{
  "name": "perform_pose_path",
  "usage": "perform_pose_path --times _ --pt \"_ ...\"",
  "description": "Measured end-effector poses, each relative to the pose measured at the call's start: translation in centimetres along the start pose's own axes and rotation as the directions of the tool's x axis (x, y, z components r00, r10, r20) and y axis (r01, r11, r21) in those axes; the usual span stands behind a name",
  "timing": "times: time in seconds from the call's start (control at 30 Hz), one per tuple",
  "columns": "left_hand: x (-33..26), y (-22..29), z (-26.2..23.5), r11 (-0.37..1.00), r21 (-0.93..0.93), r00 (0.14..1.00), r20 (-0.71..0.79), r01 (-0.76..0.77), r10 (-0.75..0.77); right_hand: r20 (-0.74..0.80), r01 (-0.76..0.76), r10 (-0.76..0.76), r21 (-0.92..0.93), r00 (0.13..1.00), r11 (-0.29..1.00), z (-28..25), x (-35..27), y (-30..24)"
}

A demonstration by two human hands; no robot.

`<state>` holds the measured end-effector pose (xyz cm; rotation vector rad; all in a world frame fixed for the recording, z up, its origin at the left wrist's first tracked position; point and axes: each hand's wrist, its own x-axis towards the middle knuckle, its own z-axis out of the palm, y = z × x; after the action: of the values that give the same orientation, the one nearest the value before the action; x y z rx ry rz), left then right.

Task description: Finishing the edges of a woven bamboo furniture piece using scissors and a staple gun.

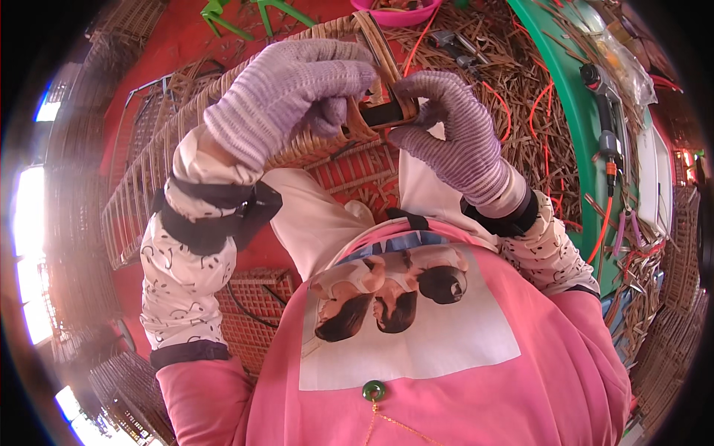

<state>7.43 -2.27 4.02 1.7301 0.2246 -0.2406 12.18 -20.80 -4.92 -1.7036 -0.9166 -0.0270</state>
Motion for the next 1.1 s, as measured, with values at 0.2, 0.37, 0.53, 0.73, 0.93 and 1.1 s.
perform_pose_path --times 0.2,0.37,0.53,0.73,0.93,1.1 --pt "-2.3 1.9 -0.1 1.0 -0.022 0.998 0.059 0.018 -0.017 -0.015 -0.017 0.018 0.025 1.0 1.0 0.1 0.1 0.1" --pt "-2.7 2.0 0.0 0.997 -0.025 0.997 0.009 -0.076 0.076 -0.001 0.014 -0.014 0.019 1.0 1.0 0.0 0.1 0.0" --pt "-2.4 1.2 0.0 0.972 0.058 0.973 0.0 -0.229 0.229 0.009 -0.002 0.002 0.011 1.0 1.0 -0.2 0.0 0.0" --pt "-2.8 0.9 0.7 0.993 -0.013 0.989 0.085 -0.117 0.118 0.011 0.145 -0.144 -0.124 0.989 0.982 0.2 0.1 -1.9" --pt "-0.6 -0.8 -0.9 0.897 0.204 0.919 0.091 -0.393 0.383 0.022 0.212 -0.215 0.096 0.976 0.973 0.9 -0.5 -1.2" --pt "-0.8 -2.2 -2.4 0.081 0.887 0.739 0.326 -0.455 0.589 0.08 0.158 -0.161 0.039 0.984 0.987 0.0 -1.4 -1.1"
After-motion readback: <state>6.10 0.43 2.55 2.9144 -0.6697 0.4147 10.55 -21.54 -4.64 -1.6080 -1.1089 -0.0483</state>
